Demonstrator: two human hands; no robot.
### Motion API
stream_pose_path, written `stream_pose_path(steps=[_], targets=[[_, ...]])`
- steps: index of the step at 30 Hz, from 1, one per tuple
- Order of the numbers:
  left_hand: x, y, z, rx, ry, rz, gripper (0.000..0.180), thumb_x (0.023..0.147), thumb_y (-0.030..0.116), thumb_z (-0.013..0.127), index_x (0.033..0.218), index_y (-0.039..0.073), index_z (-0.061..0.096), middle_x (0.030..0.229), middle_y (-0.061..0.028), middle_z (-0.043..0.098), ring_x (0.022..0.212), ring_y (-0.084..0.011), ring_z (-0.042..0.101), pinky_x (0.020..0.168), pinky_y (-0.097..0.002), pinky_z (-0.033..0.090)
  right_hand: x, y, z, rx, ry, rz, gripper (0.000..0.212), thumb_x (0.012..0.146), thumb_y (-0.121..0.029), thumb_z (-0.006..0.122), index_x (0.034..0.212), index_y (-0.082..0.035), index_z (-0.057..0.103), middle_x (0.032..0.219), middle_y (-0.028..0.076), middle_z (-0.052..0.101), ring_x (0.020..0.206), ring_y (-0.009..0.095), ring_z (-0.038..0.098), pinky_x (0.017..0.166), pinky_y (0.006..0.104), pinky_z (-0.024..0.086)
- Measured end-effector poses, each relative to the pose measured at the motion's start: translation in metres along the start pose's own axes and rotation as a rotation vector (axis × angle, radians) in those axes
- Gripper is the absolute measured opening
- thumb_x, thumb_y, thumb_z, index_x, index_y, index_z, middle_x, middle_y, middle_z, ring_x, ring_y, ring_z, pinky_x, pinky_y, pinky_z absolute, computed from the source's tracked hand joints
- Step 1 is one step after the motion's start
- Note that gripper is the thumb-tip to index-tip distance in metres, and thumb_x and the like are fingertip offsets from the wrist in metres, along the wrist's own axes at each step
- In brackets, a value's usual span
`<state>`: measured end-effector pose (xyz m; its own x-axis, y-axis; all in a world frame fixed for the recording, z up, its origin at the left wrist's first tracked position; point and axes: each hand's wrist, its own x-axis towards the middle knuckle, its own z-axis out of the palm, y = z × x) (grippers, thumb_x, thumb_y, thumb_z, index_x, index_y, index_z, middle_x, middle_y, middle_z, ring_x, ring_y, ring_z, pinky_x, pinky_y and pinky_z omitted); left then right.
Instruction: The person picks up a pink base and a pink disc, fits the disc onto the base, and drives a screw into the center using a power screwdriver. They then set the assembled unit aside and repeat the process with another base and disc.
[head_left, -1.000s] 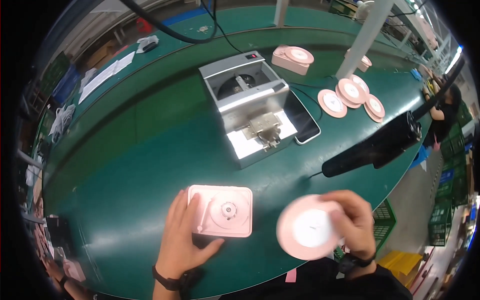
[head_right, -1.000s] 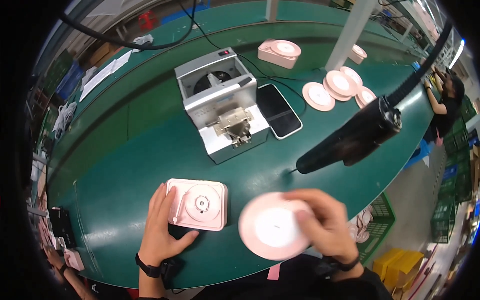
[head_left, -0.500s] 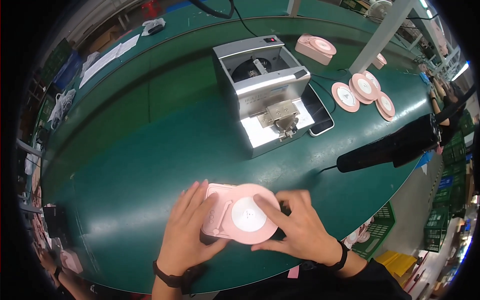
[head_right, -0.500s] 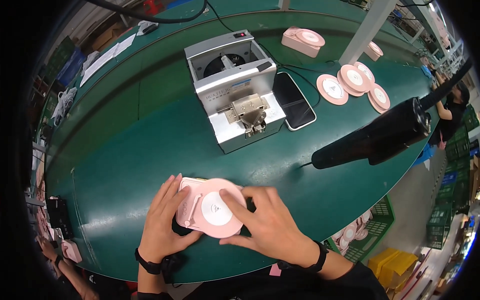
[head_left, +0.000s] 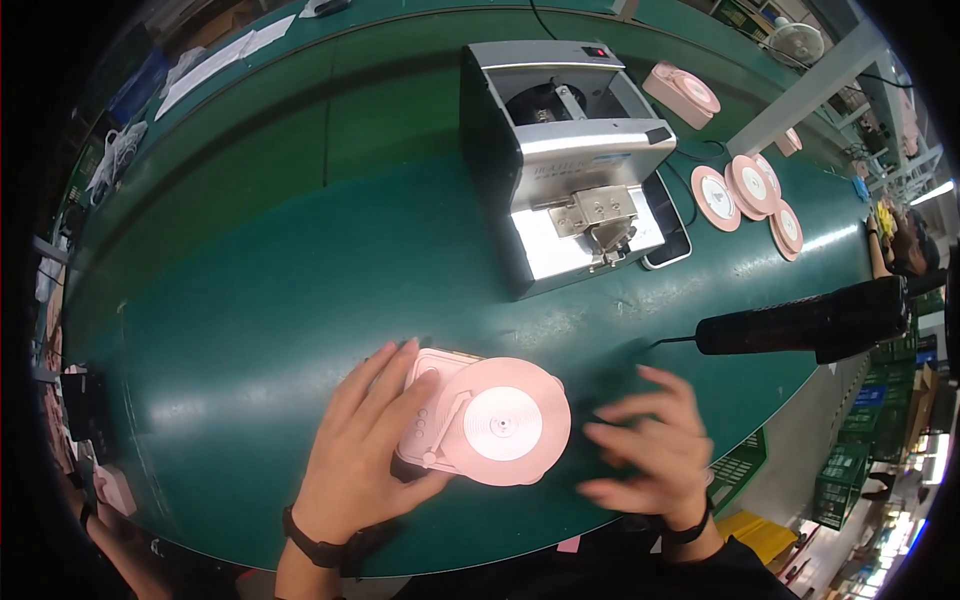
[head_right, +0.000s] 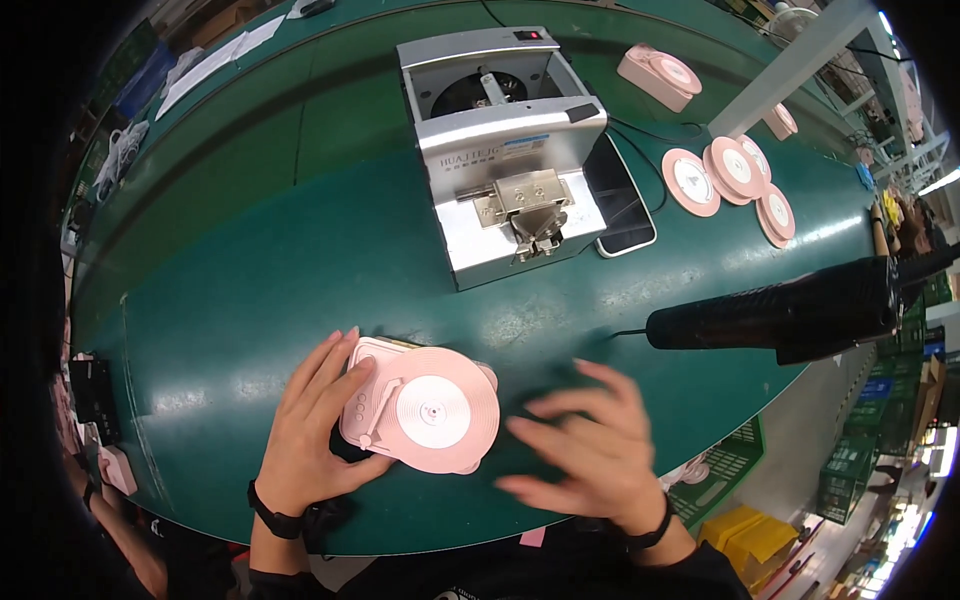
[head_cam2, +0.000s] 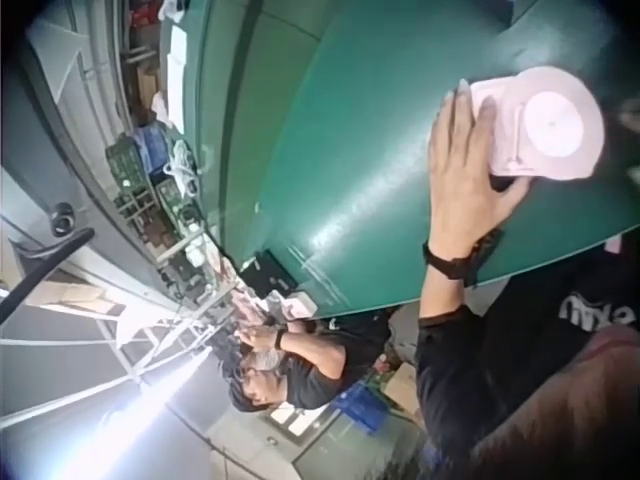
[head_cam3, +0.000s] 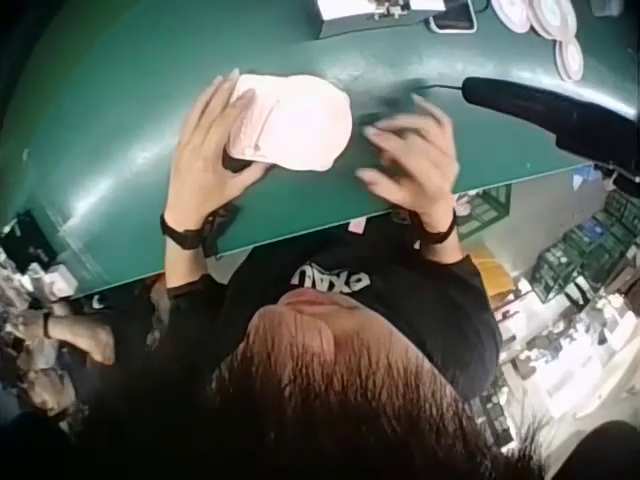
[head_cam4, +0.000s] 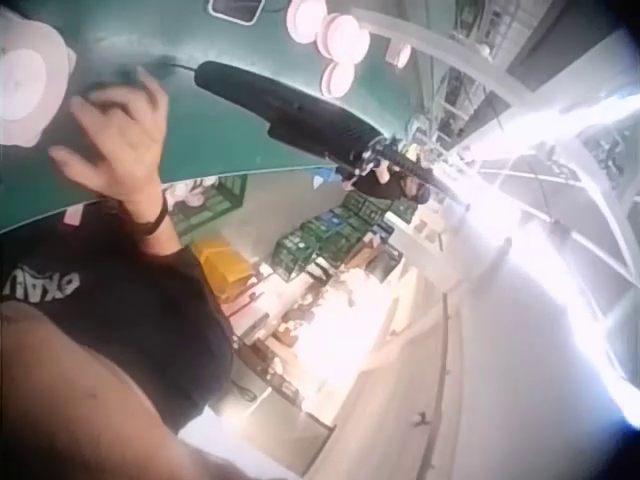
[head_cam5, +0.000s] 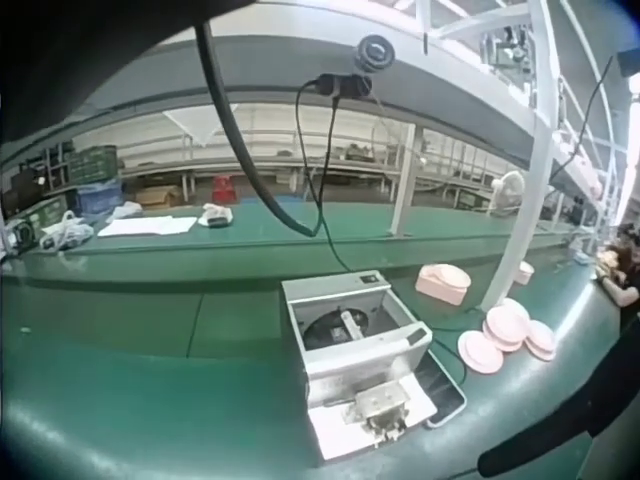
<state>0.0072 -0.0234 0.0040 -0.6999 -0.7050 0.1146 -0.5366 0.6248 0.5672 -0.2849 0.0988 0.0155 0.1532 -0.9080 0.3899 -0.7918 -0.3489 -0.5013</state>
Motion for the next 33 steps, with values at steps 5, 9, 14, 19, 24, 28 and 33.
stream_pose_path(steps=[5,9,14,19,24,28,33], targets=[[0.007,0.011,0.0,-0.026,0.007,0.033,0.077,0.066,0.025,0.089,0.137,0.01,0.061,0.153,-0.0186,0.051,0.14,-0.0408,0.048,0.113,-0.0512,0.043,-0.038,0.053,-0.048,-0.253,0.975,0.265,0.046,0.104,-0.028,0.058,0.135,0.002,0.042,0.121,0.019,0.057,0.114,0.029,0.057,0.106,0.0437,0.045],[-0.001,0.001,0.003,-0.009,0.022,0.017,0.077,0.067,0.025,0.09,0.136,0.009,0.062,0.153,-0.0184,0.051,0.14,-0.0404,0.048,0.113,-0.0509,0.043,0.014,0.074,-0.054,0.254,0.75,0.195,0.073,0.102,-0.049,0.061,0.143,0.005,0.034,0.119,0.02,0.059,0.113,0.03,0.061,0.103,0.0447,0.049],[0.0,0.002,0.005,-0.009,0.043,0.027,0.076,0.067,0.026,0.09,0.135,0.008,0.062,0.153,-0.018,0.051,0.14,-0.0398,0.049,0.112,-0.0502,0.043,0.032,0.083,-0.058,0.527,0.403,0.141,0.075,0.098,-0.058,0.061,0.139,0.0,0.037,0.104,0.012,0.058,0.086,0.022,0.064,0.083,0.0415,0.056],[-0.002,-0.003,0.015,-0.049,0.091,0.028,0.078,0.067,0.029,0.092,0.135,0.007,0.06,0.152,-0.0197,0.05,0.137,-0.0415,0.049,0.113,-0.0513,0.041,0.09,0.054,-0.056,0.968,0.509,-0.007,0.062,0.091,-0.069,0.065,0.111,-0.014,0.043,0.08,-0.001,0.045,0.055,0.012,0.047,0.053,0.0271,0.042],[0.001,-0.004,0.022,-0.074,0.073,0.035,0.089,0.067,0.031,0.093,0.142,0.004,0.052,0.153,-0.023,0.047,0.137,-0.0438,0.047,0.116,-0.0536,0.036,0.15,0.044,-0.071,1.075,0.318,-0.355,0.084,0.084,-0.086,0.055,0.112,-0.007,0.05,0.071,0.003,0.054,0.052,0.015,0.049,0.056,0.0324,0.044],[0.004,0.0,0.025,-0.184,0.066,-0.046,0.099,0.068,0.032,0.093,0.147,-0.003,0.044,0.151,-0.0247,0.047,0.137,-0.0454,0.046,0.118,-0.0549,0.033,0.167,0.037,-0.057,0.872,0.44,-0.224,0.078,0.092,-0.082,0.047,0.107,-0.006,0.054,0.066,0.003,0.05,0.052,0.015,0.048,0.058,0.034,0.044],[0.004,-0.001,0.021,-0.097,0.05,-0.019,0.1,0.068,0.032,0.092,0.147,-0.004,0.042,0.147,-0.0251,0.05,0.138,-0.0457,0.044,0.118,-0.0551,0.034,0.162,0.04,-0.05,0.912,0.381,-0.097,0.069,0.095,-0.076,0.048,0.098,-0.007,0.049,0.064,0.003,0.048,0.05,0.015,0.046,0.055,0.0339,0.041]])
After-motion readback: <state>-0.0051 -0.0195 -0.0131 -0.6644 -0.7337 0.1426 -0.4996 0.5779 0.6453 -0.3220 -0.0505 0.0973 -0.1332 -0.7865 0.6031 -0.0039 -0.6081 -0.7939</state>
